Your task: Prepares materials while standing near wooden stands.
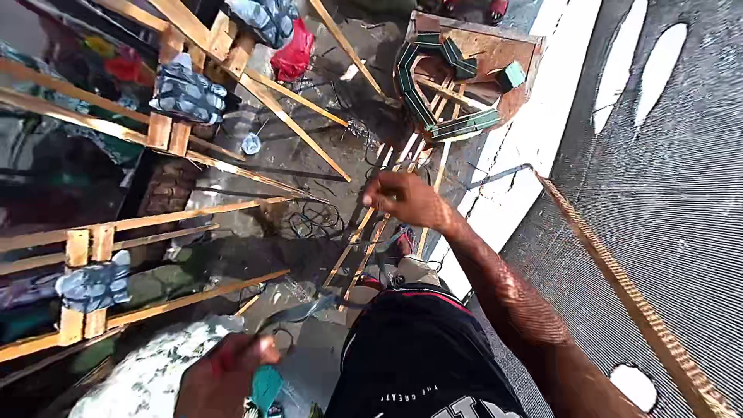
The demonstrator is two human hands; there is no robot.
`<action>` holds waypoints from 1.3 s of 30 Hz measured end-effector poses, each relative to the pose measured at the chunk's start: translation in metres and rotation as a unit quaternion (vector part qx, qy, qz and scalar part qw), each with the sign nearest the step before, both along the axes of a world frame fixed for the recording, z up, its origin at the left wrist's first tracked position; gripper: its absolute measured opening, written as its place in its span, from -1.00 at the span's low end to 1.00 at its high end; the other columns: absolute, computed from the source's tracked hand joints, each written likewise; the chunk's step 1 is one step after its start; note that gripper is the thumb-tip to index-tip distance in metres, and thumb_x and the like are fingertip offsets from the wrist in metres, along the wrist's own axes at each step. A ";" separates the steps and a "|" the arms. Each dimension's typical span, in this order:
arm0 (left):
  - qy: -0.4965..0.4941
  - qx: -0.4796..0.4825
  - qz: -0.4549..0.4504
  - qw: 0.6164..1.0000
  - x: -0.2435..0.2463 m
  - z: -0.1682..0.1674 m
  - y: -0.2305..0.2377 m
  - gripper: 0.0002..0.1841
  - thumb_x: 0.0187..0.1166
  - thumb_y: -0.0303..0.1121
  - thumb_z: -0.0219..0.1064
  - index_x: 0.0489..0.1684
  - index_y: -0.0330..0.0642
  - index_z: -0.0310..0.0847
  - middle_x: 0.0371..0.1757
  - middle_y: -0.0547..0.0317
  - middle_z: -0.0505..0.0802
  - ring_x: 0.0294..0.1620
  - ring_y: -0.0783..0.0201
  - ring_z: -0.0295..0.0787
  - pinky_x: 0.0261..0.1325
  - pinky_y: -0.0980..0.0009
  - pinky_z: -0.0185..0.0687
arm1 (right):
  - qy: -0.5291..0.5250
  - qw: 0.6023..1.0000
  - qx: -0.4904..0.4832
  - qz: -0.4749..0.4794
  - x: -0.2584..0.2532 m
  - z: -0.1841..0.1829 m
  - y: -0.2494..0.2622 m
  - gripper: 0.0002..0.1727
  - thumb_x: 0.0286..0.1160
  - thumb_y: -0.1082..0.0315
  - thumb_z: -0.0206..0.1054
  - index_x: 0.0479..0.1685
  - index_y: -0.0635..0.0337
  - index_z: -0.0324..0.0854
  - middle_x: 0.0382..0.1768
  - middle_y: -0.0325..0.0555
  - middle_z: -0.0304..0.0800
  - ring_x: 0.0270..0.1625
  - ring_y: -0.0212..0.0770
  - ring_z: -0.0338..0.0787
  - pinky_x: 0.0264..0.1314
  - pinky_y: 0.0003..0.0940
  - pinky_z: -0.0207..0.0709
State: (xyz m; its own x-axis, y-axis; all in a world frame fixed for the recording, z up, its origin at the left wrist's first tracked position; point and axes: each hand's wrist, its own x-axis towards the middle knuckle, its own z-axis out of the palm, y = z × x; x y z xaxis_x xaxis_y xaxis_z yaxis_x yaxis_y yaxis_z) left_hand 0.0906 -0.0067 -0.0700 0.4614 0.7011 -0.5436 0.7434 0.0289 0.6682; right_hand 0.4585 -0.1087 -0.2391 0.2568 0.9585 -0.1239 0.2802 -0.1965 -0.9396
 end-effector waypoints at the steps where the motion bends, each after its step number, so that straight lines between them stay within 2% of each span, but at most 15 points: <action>1: 0.009 0.015 -0.003 1.000 0.029 -0.036 -0.002 -0.77 0.62 -0.24 0.31 -0.16 -0.26 0.72 -0.36 0.25 0.92 -0.48 0.42 0.81 -0.38 0.39 0.76 | 0.121 0.987 0.010 0.106 -0.036 0.008 -0.007 -0.63 0.70 0.05 0.31 -0.15 0.21 0.77 -0.30 -0.18 0.89 -0.28 -0.33 0.85 -0.16 -0.26 0.77; 3: -0.034 -0.068 0.022 0.997 0.065 -0.082 -0.003 -0.80 0.60 -0.31 0.35 -0.20 -0.32 0.72 -0.48 0.19 0.89 -0.58 0.39 0.77 -0.53 0.45 0.64 | 0.225 0.936 -0.078 0.261 -0.088 0.012 -0.022 -0.47 0.77 -0.06 0.17 -0.02 0.30 0.76 -0.18 -0.05 0.89 -0.13 -0.22 0.87 0.06 -0.13 0.75; 5: -0.093 -0.201 0.058 0.973 0.084 -0.103 -0.004 -0.86 0.65 -0.44 0.29 -0.13 -0.37 0.65 -0.52 0.10 0.86 -0.66 0.36 0.74 -0.65 0.52 0.59 | 0.240 0.941 -0.149 0.188 -0.115 0.002 -0.029 -0.36 0.78 -0.16 0.09 0.35 0.27 0.63 0.12 0.07 0.82 0.17 -0.13 0.81 0.37 -0.01 0.62; 7: -0.097 -0.246 0.076 0.961 0.089 -0.112 -0.006 -0.84 0.69 -0.46 0.27 0.02 -0.41 0.61 -0.52 0.06 0.86 -0.66 0.32 0.76 -0.68 0.51 0.60 | 0.304 0.939 -0.156 0.049 -0.123 -0.008 -0.030 -0.36 0.83 -0.13 -0.03 0.47 0.22 0.58 0.28 -0.01 0.78 0.29 -0.23 0.76 0.43 -0.16 0.60; 9: -0.097 -0.248 0.085 0.960 0.086 -0.118 -0.006 -0.83 0.72 -0.45 0.25 0.07 -0.40 0.59 -0.50 0.03 0.87 -0.64 0.31 0.79 -0.69 0.52 0.59 | 0.316 0.932 -0.166 -0.056 -0.122 -0.005 -0.029 -0.38 0.85 -0.12 -0.06 0.40 0.21 0.61 0.16 -0.04 0.82 0.10 -0.22 0.84 0.19 -0.19 0.74; 13: -0.147 -0.228 0.160 0.949 0.075 -0.131 -0.009 -0.83 0.77 -0.45 0.17 0.04 -0.42 0.55 -0.45 -0.08 0.90 -0.61 0.25 0.84 -0.72 0.53 0.57 | 0.098 0.956 -0.041 -0.272 -0.145 -0.009 -0.046 -0.61 0.67 0.07 0.30 0.11 0.24 0.58 -0.15 -0.10 0.77 -0.27 -0.28 0.78 -0.24 -0.31 0.72; 15: -0.172 -0.240 0.180 0.938 0.068 -0.135 -0.009 -0.82 0.77 -0.45 0.17 0.02 -0.43 0.57 -0.41 -0.13 0.91 -0.57 0.21 0.87 -0.72 0.50 0.59 | 0.140 0.965 -0.060 -0.213 -0.149 -0.012 -0.047 -0.61 0.73 0.05 0.22 -0.07 0.24 0.72 -0.26 -0.15 0.79 -0.29 -0.32 0.75 -0.20 -0.31 0.68; 17: -0.185 -0.260 0.146 0.936 0.057 -0.138 -0.011 -0.82 0.73 -0.47 0.18 -0.02 -0.44 0.61 -0.35 -0.15 0.93 -0.51 0.22 0.89 -0.68 0.51 0.58 | 0.303 0.940 -0.125 -0.094 -0.152 -0.011 -0.039 -0.51 0.85 0.03 0.04 0.26 0.25 0.68 0.03 -0.10 0.86 -0.04 -0.28 0.85 0.05 -0.27 0.75; 19: -0.180 -0.254 0.083 0.947 0.048 -0.136 -0.011 -0.88 0.67 -0.50 0.25 -0.07 -0.40 0.63 -0.27 -0.08 0.95 -0.44 0.29 0.90 -0.60 0.53 0.61 | 0.410 0.902 -0.098 -0.099 -0.162 -0.010 -0.025 -0.56 0.85 0.14 0.08 0.40 0.27 0.61 0.15 -0.03 0.83 0.04 -0.21 0.85 0.08 -0.26 0.75; 21: -0.165 -0.209 0.029 0.963 0.039 -0.135 -0.011 -0.95 0.57 -0.49 0.36 -0.20 -0.30 0.66 -0.29 0.10 0.95 -0.47 0.42 0.83 -0.54 0.55 0.61 | 0.412 0.898 -0.047 -0.149 -0.171 -0.007 -0.014 -0.71 0.76 0.30 0.22 0.18 0.32 0.69 -0.04 -0.04 0.84 -0.10 -0.23 0.82 -0.02 -0.29 0.75; 23: -0.162 -0.168 0.010 0.972 0.029 -0.138 -0.011 -0.91 0.46 -0.44 0.47 -0.35 -0.19 0.66 -0.48 0.31 0.76 -0.64 0.49 0.55 -0.57 0.55 0.50 | 0.390 0.909 -0.036 -0.141 -0.175 -0.002 -0.010 -0.73 0.72 0.29 0.27 0.14 0.31 0.69 -0.10 -0.05 0.85 -0.15 -0.25 0.83 -0.04 -0.30 0.76; 28: -0.154 -0.095 0.000 0.983 0.008 -0.146 -0.009 -0.82 0.38 -0.36 0.55 -0.43 -0.13 0.60 -0.56 0.39 0.60 -0.58 0.48 0.48 -0.45 0.48 0.48 | 0.367 0.921 -0.090 -0.088 -0.190 0.010 -0.004 -0.73 0.60 0.24 0.42 0.05 0.27 0.70 -0.21 -0.12 0.84 -0.32 -0.33 0.77 -0.24 -0.41 0.71; 33: -0.112 -0.034 -0.037 0.992 -0.008 -0.146 -0.002 -0.80 0.40 -0.28 0.55 -0.32 -0.20 0.69 -0.34 0.25 0.76 -0.30 0.40 0.67 -0.11 0.35 0.65 | 0.436 0.888 -0.110 -0.102 -0.210 0.004 0.007 -0.84 0.72 0.39 0.24 0.02 0.31 0.64 -0.19 -0.07 0.83 -0.25 -0.27 0.81 -0.14 -0.35 0.76; 37: -0.060 0.025 -0.108 0.992 -0.023 -0.146 0.006 -0.72 0.48 -0.25 0.49 -0.12 -0.34 0.74 -0.08 -0.03 0.81 -0.05 0.15 0.75 0.13 0.12 0.69 | 0.436 0.881 -0.155 -0.102 -0.222 0.005 0.015 -0.84 0.70 0.38 0.27 0.02 0.29 0.68 -0.19 -0.12 0.84 -0.29 -0.32 0.80 -0.24 -0.43 0.72; 39: -0.040 0.078 -0.153 0.984 -0.030 -0.147 0.007 -0.72 0.51 -0.26 0.45 -0.15 -0.37 0.76 -0.04 -0.11 0.81 -0.03 0.06 0.78 0.15 0.04 0.69 | 0.427 0.881 -0.172 -0.109 -0.229 0.006 0.019 -0.85 0.70 0.39 0.28 0.02 0.28 0.69 -0.22 -0.14 0.84 -0.30 -0.33 0.80 -0.25 -0.43 0.73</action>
